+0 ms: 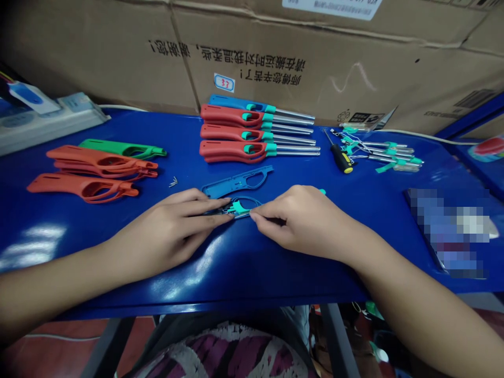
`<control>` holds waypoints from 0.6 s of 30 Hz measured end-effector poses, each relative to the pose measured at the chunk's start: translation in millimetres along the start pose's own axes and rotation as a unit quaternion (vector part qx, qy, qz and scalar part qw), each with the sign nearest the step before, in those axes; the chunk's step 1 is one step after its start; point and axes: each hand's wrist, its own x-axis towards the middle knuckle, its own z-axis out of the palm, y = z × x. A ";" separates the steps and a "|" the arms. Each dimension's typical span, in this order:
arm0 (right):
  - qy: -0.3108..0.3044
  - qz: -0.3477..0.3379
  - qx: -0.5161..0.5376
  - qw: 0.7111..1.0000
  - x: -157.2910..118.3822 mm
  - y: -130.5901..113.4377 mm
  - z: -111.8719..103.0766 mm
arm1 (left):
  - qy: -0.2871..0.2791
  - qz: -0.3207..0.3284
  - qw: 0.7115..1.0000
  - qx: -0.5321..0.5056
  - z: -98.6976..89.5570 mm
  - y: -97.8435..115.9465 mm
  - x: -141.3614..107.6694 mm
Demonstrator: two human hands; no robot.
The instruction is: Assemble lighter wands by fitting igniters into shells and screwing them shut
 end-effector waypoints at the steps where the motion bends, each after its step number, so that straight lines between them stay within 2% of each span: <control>1: -0.002 0.001 0.001 1.000 0.1 -0.1 0.3 | 0.005 0.002 1.000 -0.002 0.2 0.1 0.0; 5: -0.012 0.003 0.012 1.000 0.5 -1.3 0.6 | 0.013 -0.005 1.000 -0.003 1.1 0.5 0.3; 13: -0.010 0.003 0.025 1.000 -1.0 -3.0 -0.2 | -0.015 -0.021 1.000 -0.012 -0.6 1.0 -0.1; 18: -0.032 0.040 0.073 0.996 1.8 -6.6 0.7 | -0.039 -0.025 0.999 0.005 -0.7 1.7 0.3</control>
